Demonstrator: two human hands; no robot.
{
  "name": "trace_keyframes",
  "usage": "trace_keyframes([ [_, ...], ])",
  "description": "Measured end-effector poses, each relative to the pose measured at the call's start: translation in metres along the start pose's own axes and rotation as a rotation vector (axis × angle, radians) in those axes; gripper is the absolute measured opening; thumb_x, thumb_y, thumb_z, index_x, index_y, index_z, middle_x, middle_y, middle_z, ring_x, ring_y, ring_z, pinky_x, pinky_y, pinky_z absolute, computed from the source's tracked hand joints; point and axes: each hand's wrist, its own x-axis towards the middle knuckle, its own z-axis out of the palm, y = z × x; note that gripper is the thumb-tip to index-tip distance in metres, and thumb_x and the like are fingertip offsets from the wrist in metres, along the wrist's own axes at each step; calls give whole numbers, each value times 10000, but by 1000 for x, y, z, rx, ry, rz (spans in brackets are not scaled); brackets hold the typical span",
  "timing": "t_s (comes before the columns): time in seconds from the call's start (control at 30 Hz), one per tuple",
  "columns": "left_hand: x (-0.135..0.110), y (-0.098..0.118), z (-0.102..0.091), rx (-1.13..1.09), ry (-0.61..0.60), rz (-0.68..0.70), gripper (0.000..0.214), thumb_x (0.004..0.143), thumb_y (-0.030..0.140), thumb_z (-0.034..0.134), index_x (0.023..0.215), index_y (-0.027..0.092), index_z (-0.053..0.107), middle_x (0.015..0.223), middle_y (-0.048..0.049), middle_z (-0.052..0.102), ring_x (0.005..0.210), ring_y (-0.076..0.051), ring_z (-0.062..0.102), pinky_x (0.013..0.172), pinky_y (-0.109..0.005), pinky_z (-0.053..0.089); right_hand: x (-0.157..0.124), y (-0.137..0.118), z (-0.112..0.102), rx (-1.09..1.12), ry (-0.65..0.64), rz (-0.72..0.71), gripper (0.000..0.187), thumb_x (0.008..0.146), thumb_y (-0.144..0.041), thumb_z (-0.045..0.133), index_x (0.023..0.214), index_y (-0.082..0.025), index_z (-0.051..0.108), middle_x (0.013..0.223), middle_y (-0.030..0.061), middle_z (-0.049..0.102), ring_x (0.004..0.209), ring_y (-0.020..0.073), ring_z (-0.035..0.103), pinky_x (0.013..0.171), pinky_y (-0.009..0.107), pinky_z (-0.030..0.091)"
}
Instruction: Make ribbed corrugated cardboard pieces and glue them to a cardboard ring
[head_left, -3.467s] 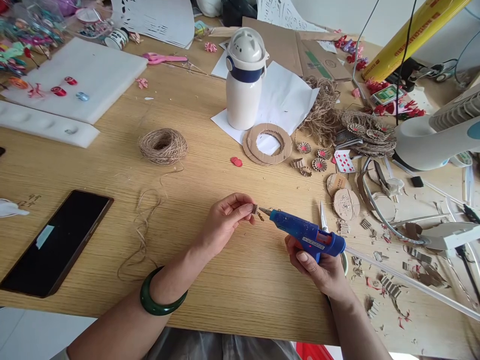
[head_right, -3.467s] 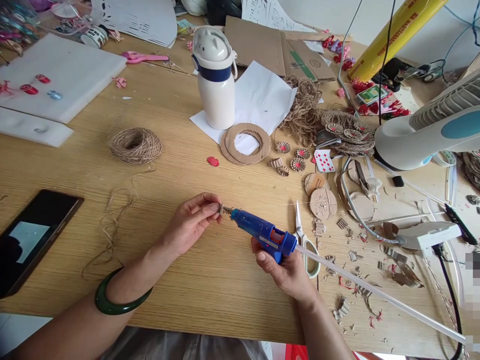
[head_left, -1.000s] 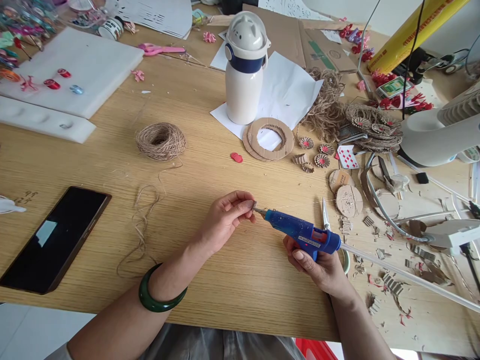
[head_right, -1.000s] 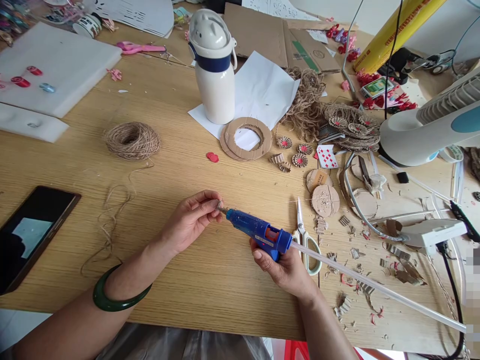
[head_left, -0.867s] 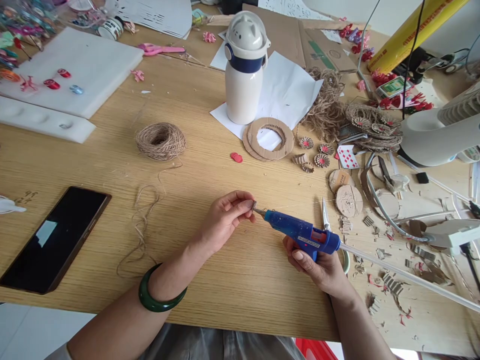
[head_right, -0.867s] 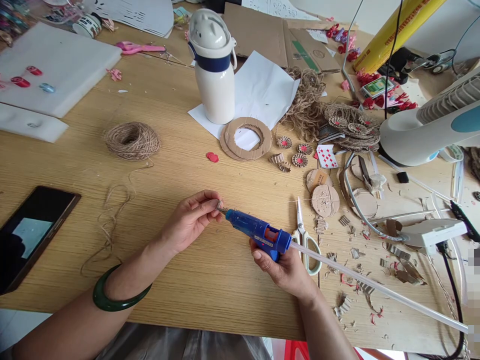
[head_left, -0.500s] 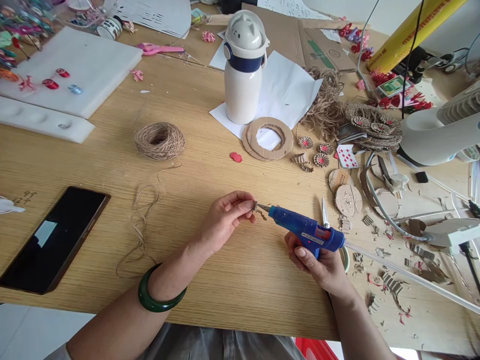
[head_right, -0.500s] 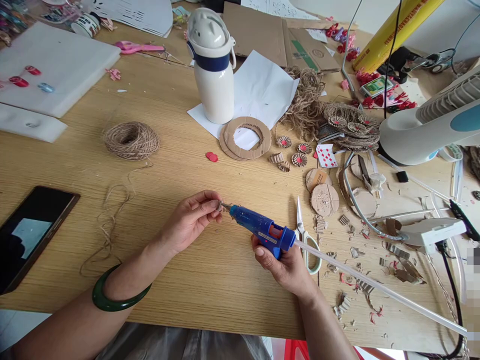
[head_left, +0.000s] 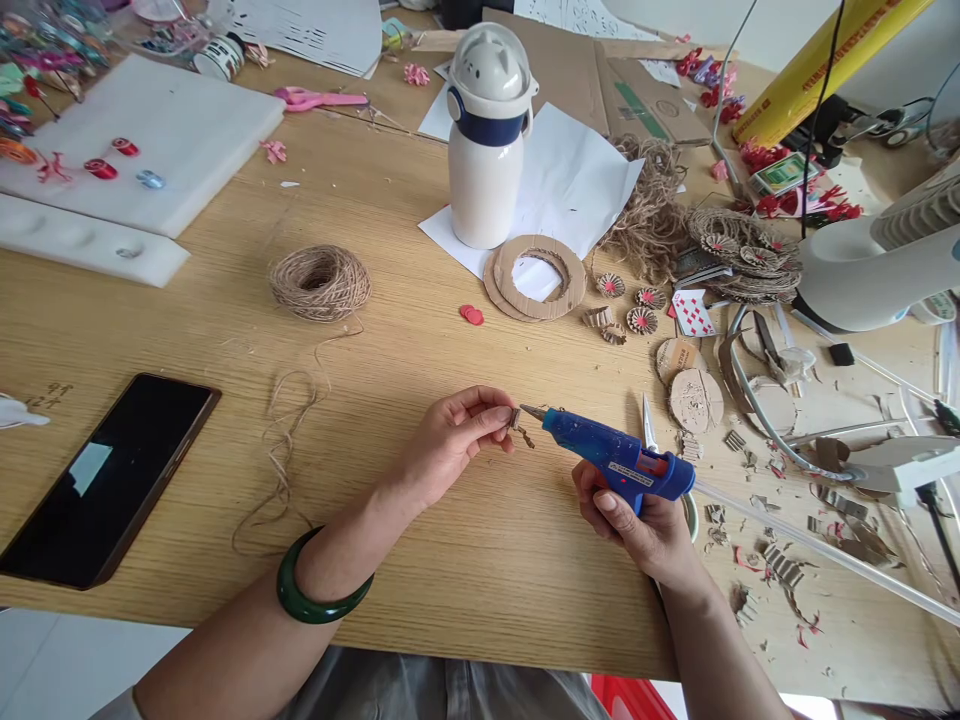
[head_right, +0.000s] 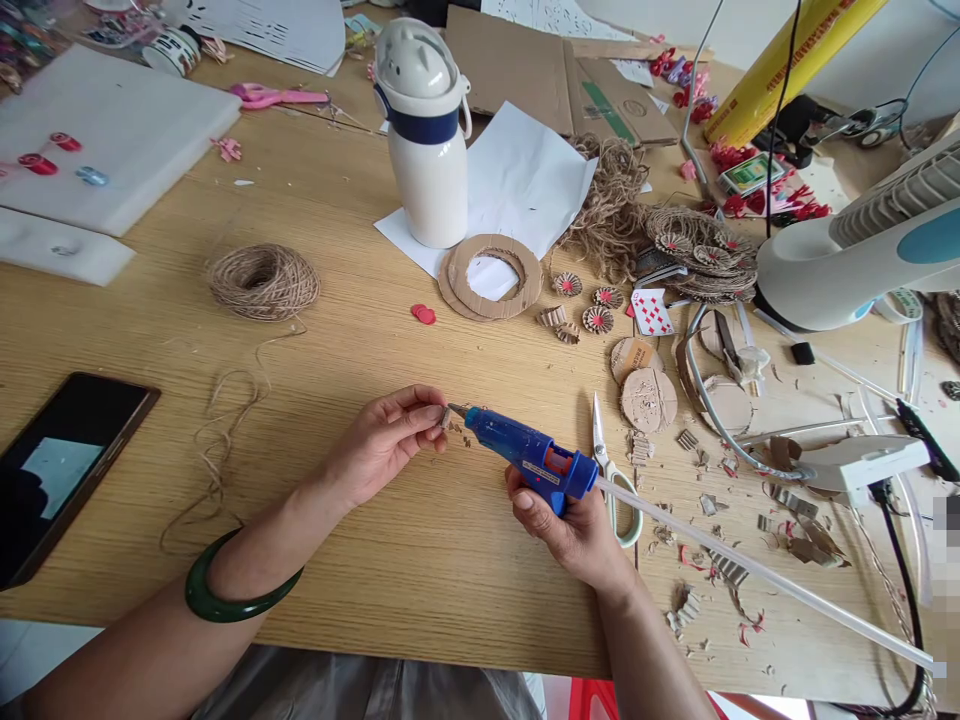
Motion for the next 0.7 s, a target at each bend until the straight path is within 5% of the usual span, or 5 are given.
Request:
trace_keyframes([
  [0.2,1,5,-2,-84,29,-3,162,701,184,828,799,116,718,700,-1,637,599,-67,548,560,-184,540,3,-4,0,45,39,-45,200,944,-385,595,922,-186,603,737,-6,496,484,72,395,435,243,291],
  [0.37,3,5,-4,-125,45,5,198,655,161,846,806,120,724,714,-7,658,602,-70,566,549,-178,541,6,-9,-11,132,263,-33,295,907,-466,615,939,-173,615,734,9,543,434,64,382,337,213,226],
  [0.5,2,5,-5,-124,40,11,229,632,179,865,800,117,722,714,-6,660,591,-65,562,555,-180,545,-3,-22,-44,293,527,-56,336,879,-529,613,972,-206,631,786,3,605,405,48,354,273,183,221],
  [0.7,1,4,-4,-118,30,12,221,638,159,855,801,111,714,726,-10,662,597,-65,569,574,-185,543,-34,-27,-99,475,729,27,321,714,-427,787,819,-183,607,709,-30,571,465,23,398,323,91,319],
])
